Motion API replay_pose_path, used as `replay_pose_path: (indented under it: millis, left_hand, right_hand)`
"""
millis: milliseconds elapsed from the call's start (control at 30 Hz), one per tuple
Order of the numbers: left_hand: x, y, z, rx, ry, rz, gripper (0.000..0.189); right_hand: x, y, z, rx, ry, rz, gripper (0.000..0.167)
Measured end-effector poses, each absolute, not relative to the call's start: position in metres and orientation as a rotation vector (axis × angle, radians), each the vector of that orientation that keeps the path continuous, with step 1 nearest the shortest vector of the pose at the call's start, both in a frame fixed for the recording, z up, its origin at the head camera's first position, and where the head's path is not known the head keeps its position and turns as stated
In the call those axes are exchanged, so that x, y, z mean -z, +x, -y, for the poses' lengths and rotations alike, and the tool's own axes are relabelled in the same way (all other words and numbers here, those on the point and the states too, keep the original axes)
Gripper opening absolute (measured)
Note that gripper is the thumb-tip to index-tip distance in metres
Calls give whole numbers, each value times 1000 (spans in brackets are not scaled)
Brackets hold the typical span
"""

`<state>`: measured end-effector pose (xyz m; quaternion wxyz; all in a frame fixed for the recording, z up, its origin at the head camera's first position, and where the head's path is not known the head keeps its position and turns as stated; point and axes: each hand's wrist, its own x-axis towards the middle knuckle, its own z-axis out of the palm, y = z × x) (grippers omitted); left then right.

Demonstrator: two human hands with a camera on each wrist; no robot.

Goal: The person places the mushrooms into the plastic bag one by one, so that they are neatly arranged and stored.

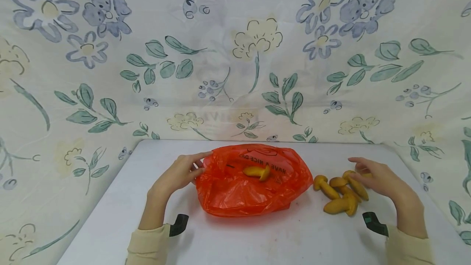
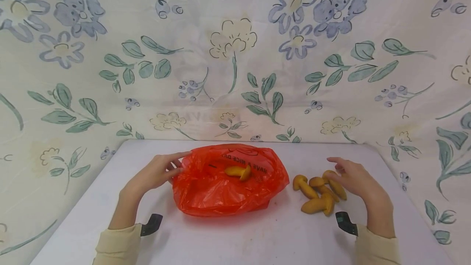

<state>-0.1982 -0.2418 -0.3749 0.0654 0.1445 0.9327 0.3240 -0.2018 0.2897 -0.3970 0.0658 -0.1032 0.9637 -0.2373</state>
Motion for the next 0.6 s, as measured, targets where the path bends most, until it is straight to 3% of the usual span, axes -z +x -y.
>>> replay_pose_path:
  millis: [600]
  left_hand:
    - [375,-198,243,-963,433,-2824,53]
  right_hand:
    - [415,-208,-319,666,-171,-2992,63]
